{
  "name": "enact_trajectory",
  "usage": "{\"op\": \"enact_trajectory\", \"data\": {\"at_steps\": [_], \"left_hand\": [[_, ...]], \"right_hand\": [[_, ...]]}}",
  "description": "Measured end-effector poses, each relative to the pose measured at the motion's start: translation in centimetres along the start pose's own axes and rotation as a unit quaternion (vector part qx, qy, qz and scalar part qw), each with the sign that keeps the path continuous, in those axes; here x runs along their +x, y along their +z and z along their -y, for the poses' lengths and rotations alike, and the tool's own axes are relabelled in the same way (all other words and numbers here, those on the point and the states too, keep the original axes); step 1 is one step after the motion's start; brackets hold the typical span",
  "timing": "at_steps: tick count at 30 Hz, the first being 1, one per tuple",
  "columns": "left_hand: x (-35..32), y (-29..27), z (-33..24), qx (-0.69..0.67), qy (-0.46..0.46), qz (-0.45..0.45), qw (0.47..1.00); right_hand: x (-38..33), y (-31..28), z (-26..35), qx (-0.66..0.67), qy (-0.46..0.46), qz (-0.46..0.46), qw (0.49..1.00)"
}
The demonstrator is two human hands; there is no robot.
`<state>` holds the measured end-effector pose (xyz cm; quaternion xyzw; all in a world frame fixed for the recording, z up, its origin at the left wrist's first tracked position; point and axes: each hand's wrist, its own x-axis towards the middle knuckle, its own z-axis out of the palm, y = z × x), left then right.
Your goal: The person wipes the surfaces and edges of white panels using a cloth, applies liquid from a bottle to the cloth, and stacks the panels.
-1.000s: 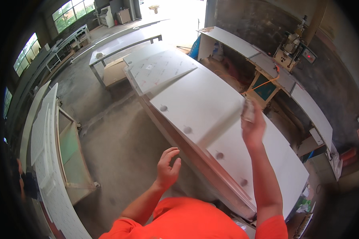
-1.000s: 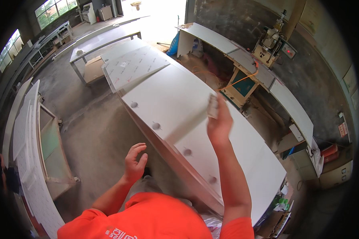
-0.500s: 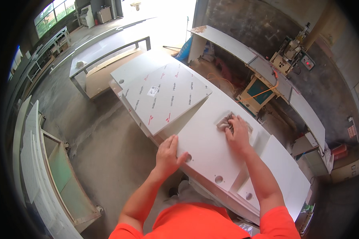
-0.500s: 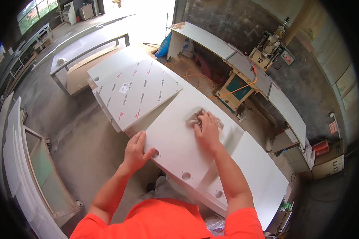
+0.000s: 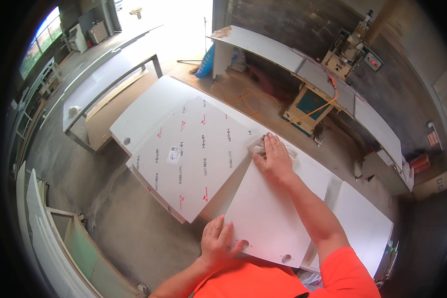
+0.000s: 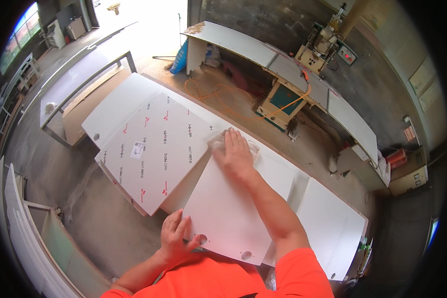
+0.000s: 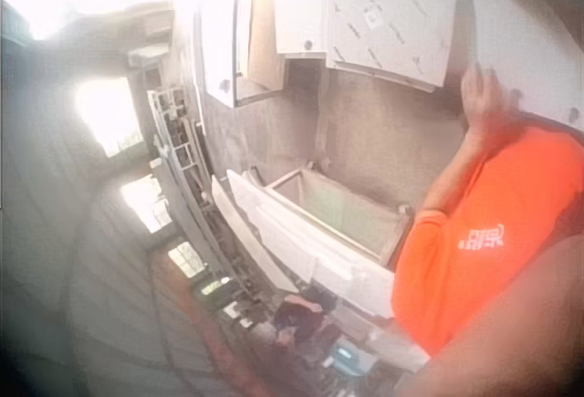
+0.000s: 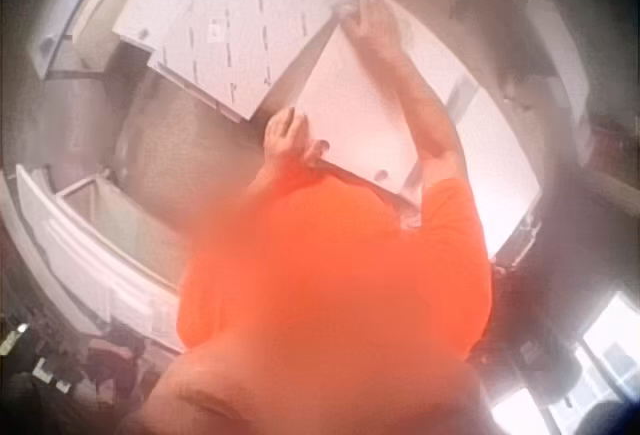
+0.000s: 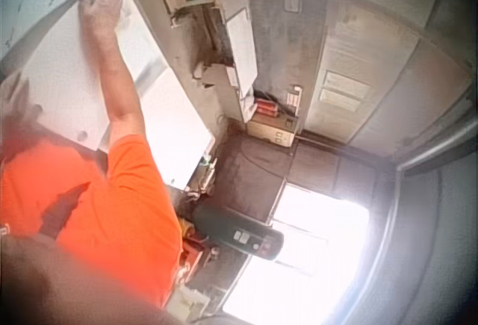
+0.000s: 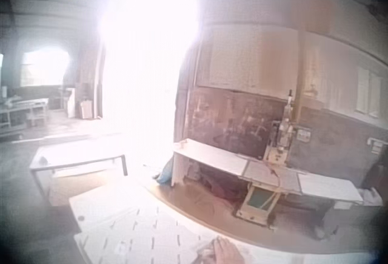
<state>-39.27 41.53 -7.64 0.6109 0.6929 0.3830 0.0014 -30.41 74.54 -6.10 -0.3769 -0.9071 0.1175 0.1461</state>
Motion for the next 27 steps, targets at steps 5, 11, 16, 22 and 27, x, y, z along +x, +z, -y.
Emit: {"op": "enact_trajectory", "data": {"at_steps": [5, 11, 16, 22, 27], "left_hand": [[1.7, 0.1, 0.4, 0.000, 0.012, 0.055, 0.998], [1.9, 0.0, 1.1, -0.026, 0.023, 0.094, 0.995], [1.6, -0.3, 1.1, -0.018, 0.016, 0.119, 0.993], [1.9, -0.9, 1.2, 0.004, 0.025, 0.150, 0.988], [7.1, -1.6, 0.4, 0.022, 0.095, 0.269, 0.958]], "right_hand": [[-3.8, 1.8, 2.9, -0.026, -0.109, 0.052, 0.992], [-1.6, 2.4, 3.4, -0.027, -0.032, -0.004, 0.999], [1.4, 1.0, -0.2, 0.001, 0.090, -0.031, 0.995], [-2.1, 2.0, 2.4, 0.019, -0.044, 0.027, 0.998], [-1.9, 0.4, 0.1, -0.019, 0.024, 0.028, 0.999]]}}
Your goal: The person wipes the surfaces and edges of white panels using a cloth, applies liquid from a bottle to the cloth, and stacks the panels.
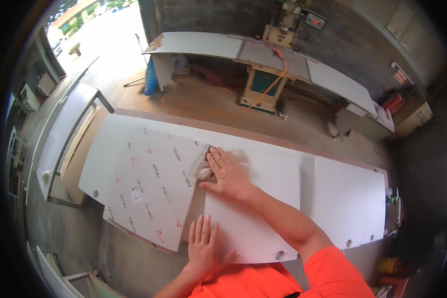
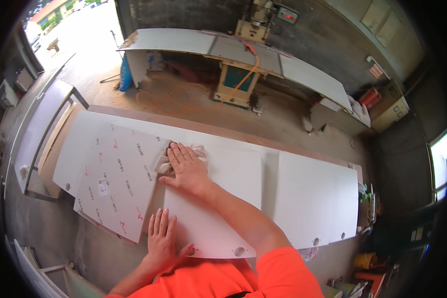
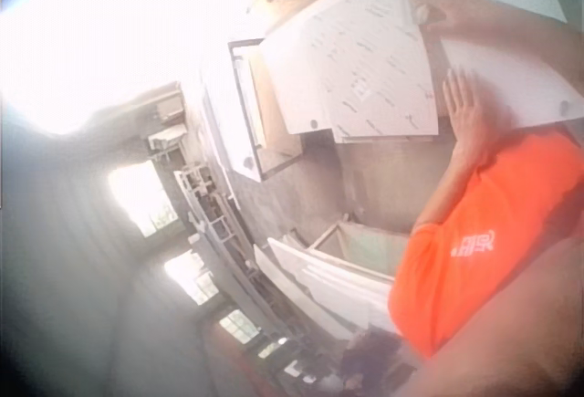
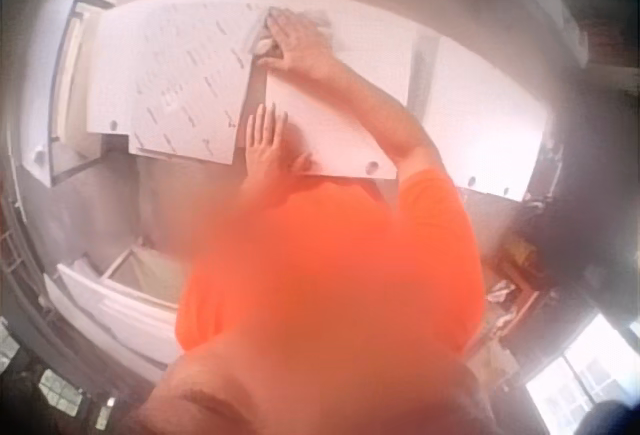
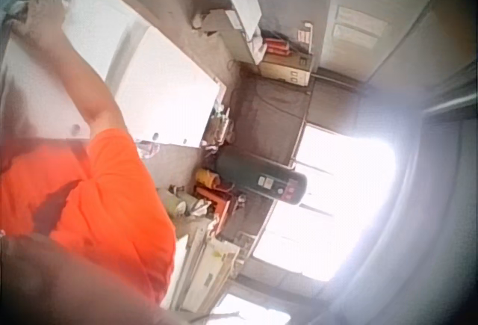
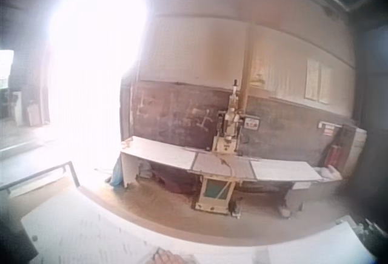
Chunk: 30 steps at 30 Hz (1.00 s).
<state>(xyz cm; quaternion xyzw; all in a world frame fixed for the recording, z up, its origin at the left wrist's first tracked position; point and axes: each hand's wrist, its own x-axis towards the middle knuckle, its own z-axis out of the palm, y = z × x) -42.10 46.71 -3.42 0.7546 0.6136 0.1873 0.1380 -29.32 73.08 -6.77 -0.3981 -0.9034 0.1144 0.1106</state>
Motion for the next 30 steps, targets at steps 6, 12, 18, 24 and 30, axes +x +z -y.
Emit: {"op": "enact_trajectory", "data": {"at_steps": [6, 12, 18, 24, 30], "left_hand": [[0.3, 1.1, 0.0, -0.026, -0.035, 0.054, 0.998], [0.5, 1.1, -0.3, 0.000, -0.021, 0.035, 0.999], [0.6, 1.1, 0.1, -0.016, -0.010, 0.011, 1.000], [0.4, 1.7, 0.0, -0.017, -0.006, 0.001, 1.000], [0.1, 2.5, 1.0, -0.012, 0.013, -0.028, 0.999]], "right_hand": [[-10.4, -4.9, -9.9, -0.159, 0.156, -0.237, 0.946], [-7.0, -0.3, -0.1, 0.027, 0.058, -0.161, 0.985], [-8.8, -6.3, -9.8, -0.028, 0.362, -0.101, 0.926], [-8.6, -3.2, -1.7, 0.052, 0.195, -0.081, 0.976], [-7.8, -4.5, -6.6, -0.080, 0.260, -0.129, 0.954]]}}
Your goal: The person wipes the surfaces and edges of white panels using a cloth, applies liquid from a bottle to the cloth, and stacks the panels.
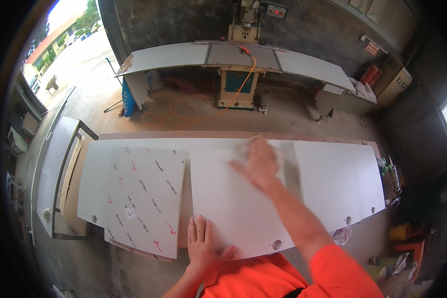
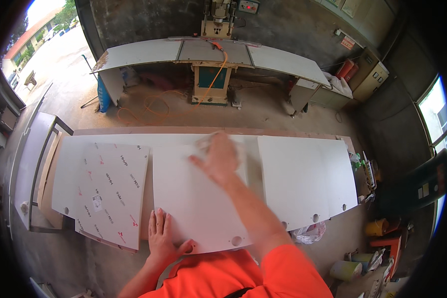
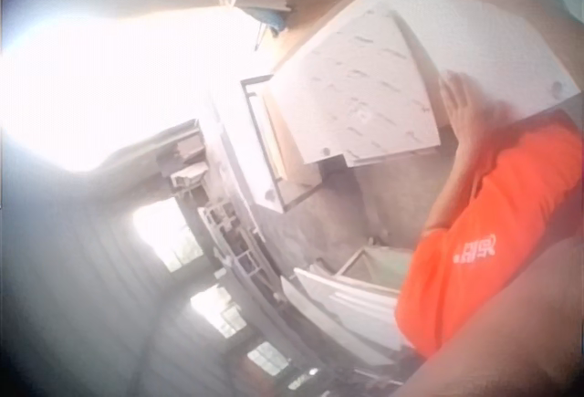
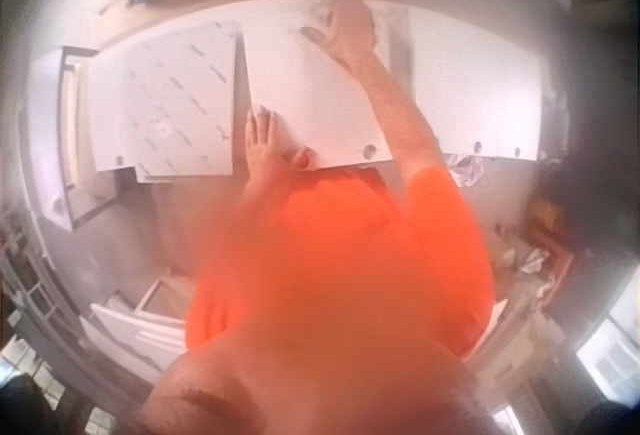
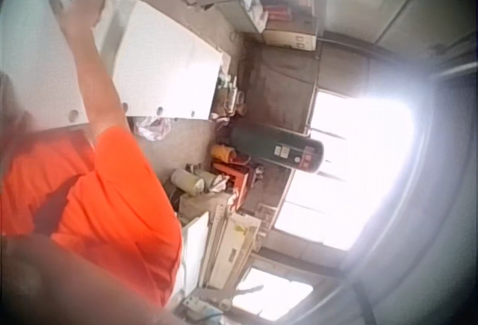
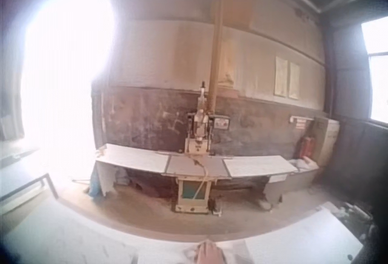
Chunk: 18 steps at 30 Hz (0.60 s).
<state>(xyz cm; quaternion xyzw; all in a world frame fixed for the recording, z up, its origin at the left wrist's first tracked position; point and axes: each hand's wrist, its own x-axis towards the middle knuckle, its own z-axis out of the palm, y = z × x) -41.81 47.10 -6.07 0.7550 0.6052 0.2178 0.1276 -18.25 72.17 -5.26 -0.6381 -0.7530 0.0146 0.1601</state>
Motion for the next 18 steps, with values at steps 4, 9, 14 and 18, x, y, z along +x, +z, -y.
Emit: {"op": "enact_trajectory", "data": {"at_steps": [4, 9, 14, 18], "left_hand": [[0.4, -1.1, -0.8, -0.001, -0.006, 0.025, 1.000], [-0.4, -0.3, 0.1, -0.012, -0.003, 0.013, 1.000], [-0.5, 0.6, 0.3, -0.096, -0.004, -0.053, 0.994], [-0.9, 0.1, 1.2, -0.110, -0.004, -0.064, 0.992]], "right_hand": [[-2.6, 4.4, 11.1, 0.114, -0.178, 0.054, 0.976], [2.9, 0.4, 2.2, 0.016, -0.014, 0.046, 0.999], [-3.0, 2.7, 8.1, 0.039, -0.165, 0.087, 0.982], [-6.4, -1.8, 8.3, 0.037, -0.172, 0.196, 0.965]]}}
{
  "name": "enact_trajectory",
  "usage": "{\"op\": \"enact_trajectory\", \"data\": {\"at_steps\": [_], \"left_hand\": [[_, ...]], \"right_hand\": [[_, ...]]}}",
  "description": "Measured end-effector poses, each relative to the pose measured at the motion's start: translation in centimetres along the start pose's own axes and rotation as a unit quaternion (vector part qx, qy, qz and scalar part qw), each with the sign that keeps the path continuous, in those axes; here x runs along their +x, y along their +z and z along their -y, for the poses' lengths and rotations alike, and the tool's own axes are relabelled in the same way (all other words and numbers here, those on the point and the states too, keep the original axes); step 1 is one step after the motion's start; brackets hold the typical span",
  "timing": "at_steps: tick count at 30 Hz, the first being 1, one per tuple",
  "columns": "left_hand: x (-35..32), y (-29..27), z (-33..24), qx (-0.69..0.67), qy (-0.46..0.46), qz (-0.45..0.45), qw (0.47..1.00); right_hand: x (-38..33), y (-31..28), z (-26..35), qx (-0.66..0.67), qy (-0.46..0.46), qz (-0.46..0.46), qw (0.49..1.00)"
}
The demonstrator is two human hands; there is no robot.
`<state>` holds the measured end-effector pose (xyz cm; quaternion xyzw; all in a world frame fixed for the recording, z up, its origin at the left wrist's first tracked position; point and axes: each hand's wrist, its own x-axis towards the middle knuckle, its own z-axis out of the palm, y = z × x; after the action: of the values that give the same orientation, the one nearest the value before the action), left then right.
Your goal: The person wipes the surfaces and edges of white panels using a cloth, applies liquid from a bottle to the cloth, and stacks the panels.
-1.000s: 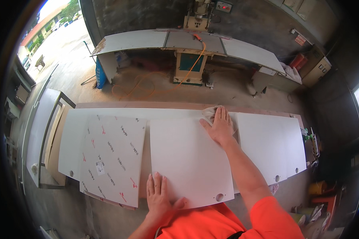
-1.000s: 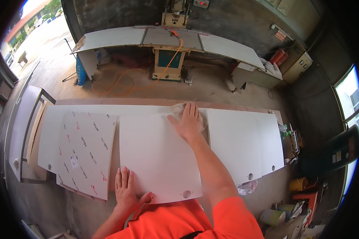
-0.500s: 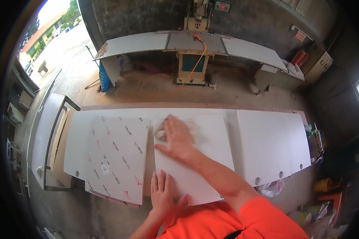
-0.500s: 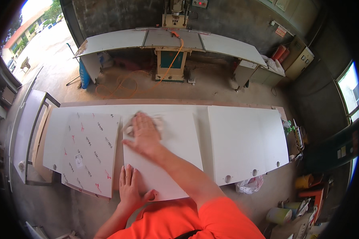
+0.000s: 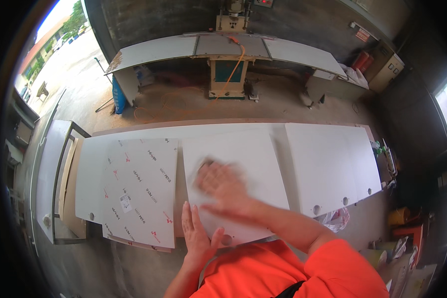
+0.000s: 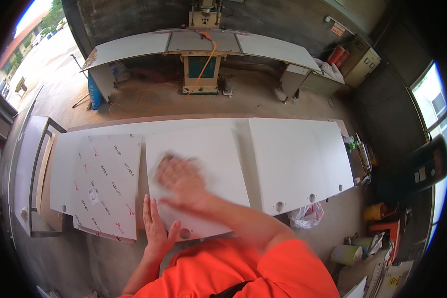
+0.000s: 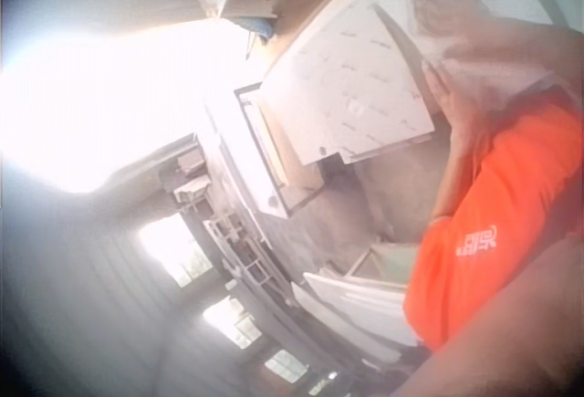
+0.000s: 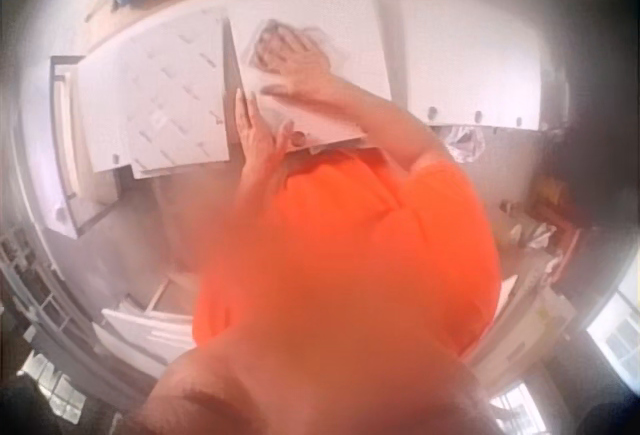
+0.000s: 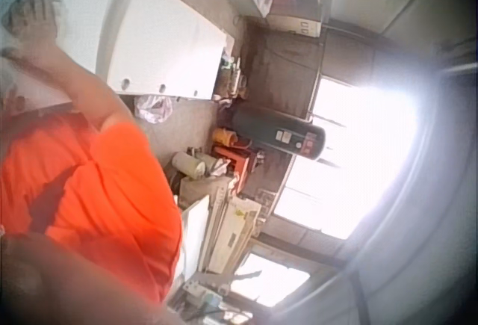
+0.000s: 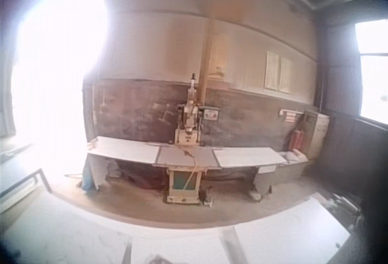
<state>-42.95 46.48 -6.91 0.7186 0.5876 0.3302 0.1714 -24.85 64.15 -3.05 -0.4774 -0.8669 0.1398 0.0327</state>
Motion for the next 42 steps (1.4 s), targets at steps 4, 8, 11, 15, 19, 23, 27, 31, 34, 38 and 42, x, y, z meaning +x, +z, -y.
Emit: {"op": "enact_trajectory", "data": {"at_steps": [4, 8, 11, 15, 19, 23, 27, 31, 34, 38, 42], "left_hand": [[0.7, 0.2, -0.8, -0.013, 0.015, 0.020, 1.000], [0.4, 0.5, 0.0, -0.063, -0.006, 0.007, 0.998], [0.0, 0.7, 0.4, -0.060, 0.011, -0.006, 0.998], [-0.2, 0.4, 0.7, -0.037, 0.013, -0.007, 0.999], [0.9, -0.1, -0.6, -0.035, 0.009, 0.002, 0.999], [0.3, 0.6, 0.7, -0.096, 0.000, -0.054, 0.994], [-1.3, 0.6, 0.3, -0.234, -0.085, -0.134, 0.959], [-8.4, -0.9, 0.5, -0.565, -0.369, -0.061, 0.735], [-10.0, -2.0, 0.4, -0.692, -0.429, -0.045, 0.579], [-9.4, -3.6, 0.4, -0.735, -0.442, -0.004, 0.514], [-9.6, -4.3, 2.3, -0.785, -0.413, 0.011, 0.462]], "right_hand": [[-2.2, -2.2, -11.7, 0.035, 0.241, -0.157, 0.957], [-12.1, 0.1, -6.1, -0.016, 0.213, -0.079, 0.974], [-22.4, 3.1, -0.5, 0.009, 0.219, -0.066, 0.974], [-17.5, 2.2, -3.0, 0.012, 0.207, -0.089, 0.974], [-1.0, -1.9, -10.9, -0.014, 0.253, -0.103, 0.962], [6.9, 2.1, -4.9, -0.048, 0.063, -0.100, 0.992], [8.1, 3.9, 0.7, 0.006, -0.079, -0.102, 0.992], [-3.9, 3.8, 7.1, 0.004, -0.266, 0.059, 0.962], [-11.4, 4.2, 8.2, 0.073, -0.346, 0.095, 0.930], [-3.5, 3.0, 3.9, 0.052, -0.204, -0.003, 0.978], [-5.9, 4.3, 7.9, 0.028, -0.206, -0.008, 0.978]]}}
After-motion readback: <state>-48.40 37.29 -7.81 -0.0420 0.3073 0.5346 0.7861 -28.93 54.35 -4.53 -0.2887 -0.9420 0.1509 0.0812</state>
